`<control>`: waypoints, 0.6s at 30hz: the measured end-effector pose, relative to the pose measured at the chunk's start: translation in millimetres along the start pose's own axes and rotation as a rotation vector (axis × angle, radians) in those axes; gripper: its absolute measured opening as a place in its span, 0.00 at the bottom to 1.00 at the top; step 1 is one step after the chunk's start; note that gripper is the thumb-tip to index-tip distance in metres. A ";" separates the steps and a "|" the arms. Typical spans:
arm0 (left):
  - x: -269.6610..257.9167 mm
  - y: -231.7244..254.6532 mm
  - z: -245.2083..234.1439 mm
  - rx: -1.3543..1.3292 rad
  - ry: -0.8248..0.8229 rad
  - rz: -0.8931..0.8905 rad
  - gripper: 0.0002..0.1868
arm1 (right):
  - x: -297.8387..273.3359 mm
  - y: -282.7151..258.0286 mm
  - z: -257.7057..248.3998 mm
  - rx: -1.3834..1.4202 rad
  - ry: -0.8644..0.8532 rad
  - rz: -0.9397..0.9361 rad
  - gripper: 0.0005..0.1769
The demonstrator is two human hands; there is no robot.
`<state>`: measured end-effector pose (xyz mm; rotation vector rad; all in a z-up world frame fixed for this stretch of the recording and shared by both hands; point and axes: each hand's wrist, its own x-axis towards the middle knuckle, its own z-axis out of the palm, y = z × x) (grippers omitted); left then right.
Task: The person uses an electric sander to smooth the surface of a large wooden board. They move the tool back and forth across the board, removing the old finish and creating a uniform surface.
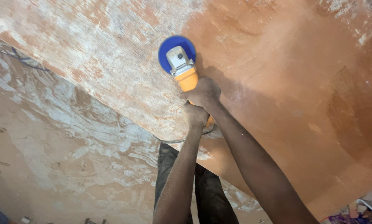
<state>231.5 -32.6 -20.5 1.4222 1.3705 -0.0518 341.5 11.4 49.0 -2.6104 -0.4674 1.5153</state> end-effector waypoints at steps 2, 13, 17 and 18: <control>-5.8 11.5 9.0 -0.120 0.006 -0.061 0.27 | 1.3 15.7 -1.9 0.114 0.056 0.022 0.31; 21.6 152.8 22.0 0.189 -0.102 -0.136 0.34 | 59.4 48.2 -95.2 0.399 0.281 0.084 0.32; 26.4 146.5 30.1 -0.001 0.119 -0.057 0.36 | 71.1 28.7 -98.1 0.408 0.263 -0.009 0.31; 30.0 147.4 33.0 -0.039 0.185 -0.012 0.37 | 72.3 23.9 -99.9 0.398 0.289 -0.038 0.32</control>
